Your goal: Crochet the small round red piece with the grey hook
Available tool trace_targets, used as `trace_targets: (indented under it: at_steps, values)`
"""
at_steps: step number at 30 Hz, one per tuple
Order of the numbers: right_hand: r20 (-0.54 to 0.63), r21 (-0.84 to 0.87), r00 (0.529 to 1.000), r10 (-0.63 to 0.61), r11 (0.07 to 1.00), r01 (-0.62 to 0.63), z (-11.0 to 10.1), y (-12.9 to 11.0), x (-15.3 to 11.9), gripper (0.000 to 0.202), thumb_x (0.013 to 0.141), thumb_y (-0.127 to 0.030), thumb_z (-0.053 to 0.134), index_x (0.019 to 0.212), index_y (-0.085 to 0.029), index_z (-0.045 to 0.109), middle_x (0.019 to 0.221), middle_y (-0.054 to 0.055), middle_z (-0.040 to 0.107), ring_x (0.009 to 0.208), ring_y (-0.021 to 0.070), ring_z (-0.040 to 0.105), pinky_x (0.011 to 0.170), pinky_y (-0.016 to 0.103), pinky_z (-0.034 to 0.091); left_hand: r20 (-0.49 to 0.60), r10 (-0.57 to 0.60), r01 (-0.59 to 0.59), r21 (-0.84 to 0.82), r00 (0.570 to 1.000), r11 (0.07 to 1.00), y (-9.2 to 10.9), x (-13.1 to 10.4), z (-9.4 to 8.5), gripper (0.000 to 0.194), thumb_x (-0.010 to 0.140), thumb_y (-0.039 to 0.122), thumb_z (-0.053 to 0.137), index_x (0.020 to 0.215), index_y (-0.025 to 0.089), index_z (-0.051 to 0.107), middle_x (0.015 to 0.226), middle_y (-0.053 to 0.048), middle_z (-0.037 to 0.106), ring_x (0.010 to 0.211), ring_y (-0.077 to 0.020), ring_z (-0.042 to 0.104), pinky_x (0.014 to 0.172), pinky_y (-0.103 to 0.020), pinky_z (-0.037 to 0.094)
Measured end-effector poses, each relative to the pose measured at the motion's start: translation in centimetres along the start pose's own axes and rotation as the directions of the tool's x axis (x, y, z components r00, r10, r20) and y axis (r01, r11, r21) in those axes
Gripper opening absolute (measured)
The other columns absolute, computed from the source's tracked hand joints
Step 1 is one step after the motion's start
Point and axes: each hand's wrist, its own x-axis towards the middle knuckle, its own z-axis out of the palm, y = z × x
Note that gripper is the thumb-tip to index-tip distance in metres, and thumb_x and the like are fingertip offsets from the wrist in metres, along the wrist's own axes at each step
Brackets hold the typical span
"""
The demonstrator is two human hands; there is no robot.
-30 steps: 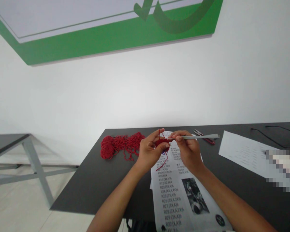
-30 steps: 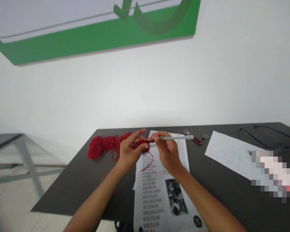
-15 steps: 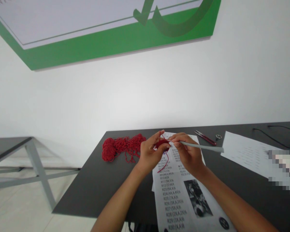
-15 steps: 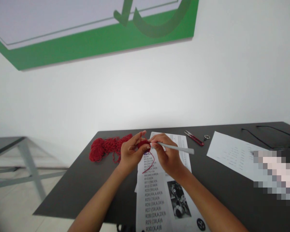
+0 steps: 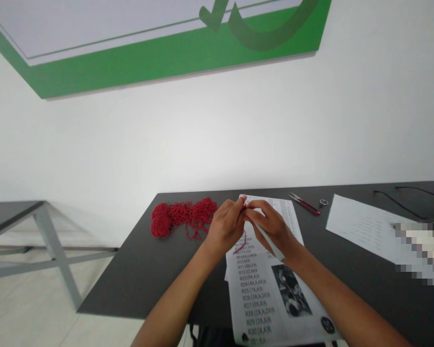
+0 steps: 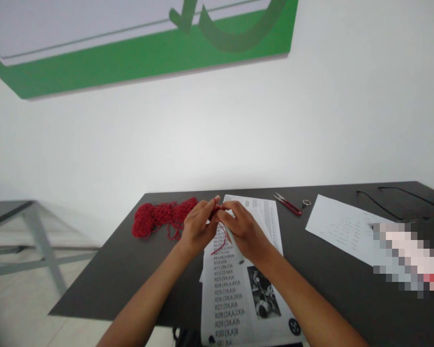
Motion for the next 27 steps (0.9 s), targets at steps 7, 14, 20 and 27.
trace_targets:
  at_steps: [7,14,20,27]
  values:
    - [-0.085,0.020,0.996,0.023,1.000,-0.022,-0.4,0.6,-0.8,0.033,0.097,-0.022,0.063,0.126,-0.036,0.072,0.121,0.007,0.072,0.117,0.0281,0.068,0.102,0.050,0.058,0.145,-0.641,0.550,-0.673,0.754,0.494,2.0,0.1,2.0,0.047,0.081,0.037,0.082,0.122,0.016,0.075,0.092,-0.009,0.080,0.077,-0.0186,0.074,0.072,-0.031,0.061]
    - [-0.184,0.164,0.976,0.116,0.983,-0.086,-0.8,-0.7,0.2,0.021,0.098,-0.033,0.065,0.114,-0.040,0.078,0.115,0.003,0.077,0.107,0.0248,0.072,0.095,0.046,0.060,0.251,-0.665,0.513,-0.827,0.704,0.231,1.9,0.9,1.9,0.052,0.070,0.048,0.091,0.108,0.015,0.079,0.071,0.000,0.072,0.054,-0.0075,0.058,0.054,-0.021,0.049]
    - [-0.144,0.281,0.977,0.157,0.953,-0.112,-1.2,-0.9,1.2,0.016,0.100,-0.039,0.063,0.101,-0.033,0.078,0.106,0.002,0.082,0.105,0.0257,0.074,0.096,0.049,0.058,0.033,-0.613,0.445,-0.719,0.790,0.535,0.3,1.2,1.3,0.048,0.068,0.047,0.092,0.103,0.017,0.082,0.071,-0.001,0.071,0.061,-0.0114,0.060,0.059,-0.026,0.053]
    - [-0.071,0.224,0.954,0.291,0.937,-0.269,-0.3,-0.8,0.7,0.014,0.097,-0.043,0.066,0.102,-0.035,0.076,0.118,0.000,0.081,0.114,0.0266,0.071,0.105,0.049,0.053,-0.143,-0.523,0.373,-0.546,0.841,0.750,-0.9,1.2,1.0,0.026,0.078,0.029,0.083,0.104,0.021,0.083,0.078,-0.002,0.075,0.068,-0.0129,0.066,0.066,-0.027,0.056]
